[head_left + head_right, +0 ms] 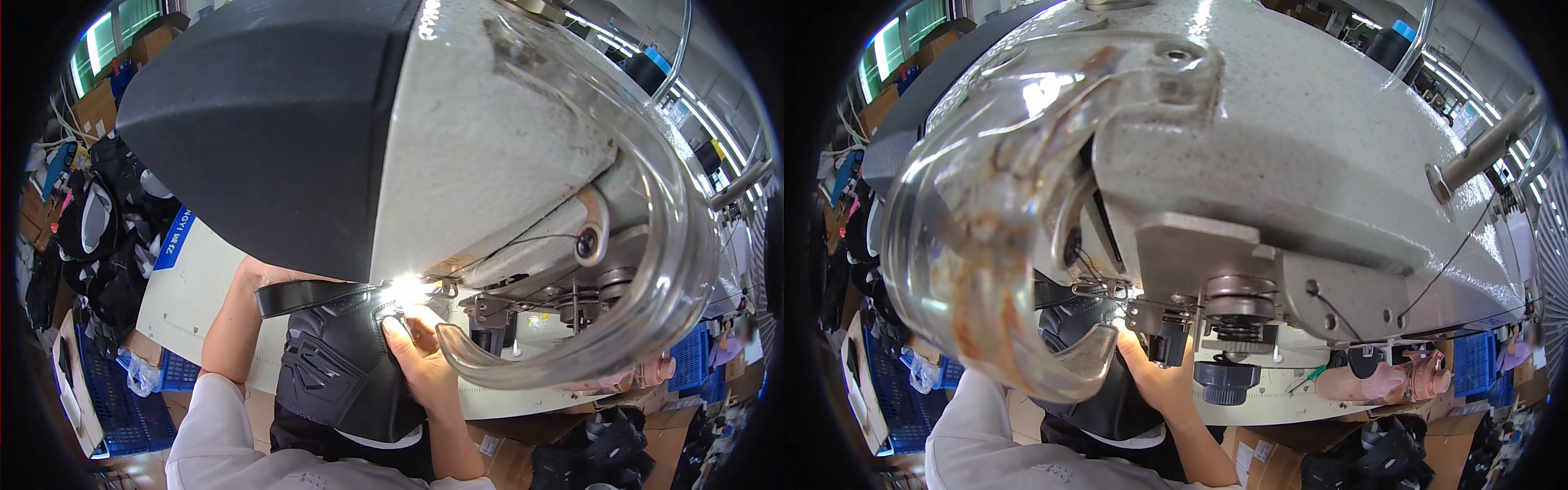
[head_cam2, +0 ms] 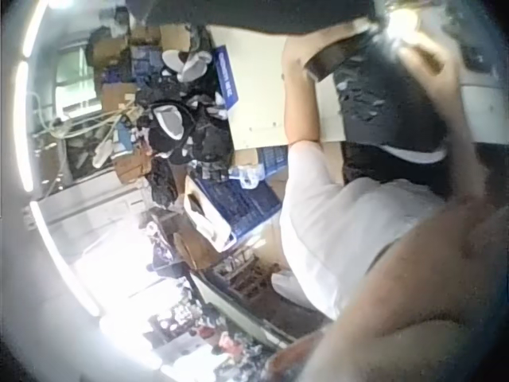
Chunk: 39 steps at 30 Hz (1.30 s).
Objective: The person picks up a footwear upper component, stitches its edges and seams using a sewing machine while guiding the material by hand, and trims the thread with clippers.
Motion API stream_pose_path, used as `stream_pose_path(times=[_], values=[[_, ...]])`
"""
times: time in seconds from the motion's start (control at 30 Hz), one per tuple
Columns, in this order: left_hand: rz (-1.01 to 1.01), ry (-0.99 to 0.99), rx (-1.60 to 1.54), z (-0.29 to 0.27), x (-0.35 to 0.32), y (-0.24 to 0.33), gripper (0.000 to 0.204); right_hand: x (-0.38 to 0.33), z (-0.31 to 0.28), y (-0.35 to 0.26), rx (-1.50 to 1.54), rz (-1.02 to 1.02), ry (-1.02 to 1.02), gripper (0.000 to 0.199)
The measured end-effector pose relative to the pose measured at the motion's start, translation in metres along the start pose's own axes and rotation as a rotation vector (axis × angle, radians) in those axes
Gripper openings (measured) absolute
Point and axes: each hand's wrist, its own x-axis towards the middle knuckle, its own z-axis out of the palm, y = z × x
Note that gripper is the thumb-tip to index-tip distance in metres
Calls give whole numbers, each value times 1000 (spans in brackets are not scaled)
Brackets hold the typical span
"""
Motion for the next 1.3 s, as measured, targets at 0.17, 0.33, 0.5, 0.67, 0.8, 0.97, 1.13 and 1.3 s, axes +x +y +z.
stream_pose_path(times=[0.17, 0.33, 0.5, 0.67, 0.8, 0.97, 1.13, 1.3], values=[[28, 7, 16, -2, 2, -7, 39, -3, -4, 4, -11, 64, -66, 24], [49, 6, 35, -4, 5, -13, 38, -7, -1, 8, -5, 34, -18, 23], [72, 22, 49, -8, 7, -16, 37, -10, 6, 9, 22, 61, 37, 21], [108, 56, 53, -11, 11, -25, 37, -8, 3, 10, 39, 30, 29, 20], [148, 122, 36, -12, 12, -32, 36, -4, -16, 6, -17, 218, -29, 6], [175, 158, 33, -12, 20, -36, 36, -4, -22, 8, -91, 176, -66, 4], [198, 177, 37, -12, 26, -40, 35, 0, -17, 4, -138, 112, -12, 9], [207, 199, 42, -14, 25, -45, 35, 8, -21, -5, -237, 40, -29, 15]])
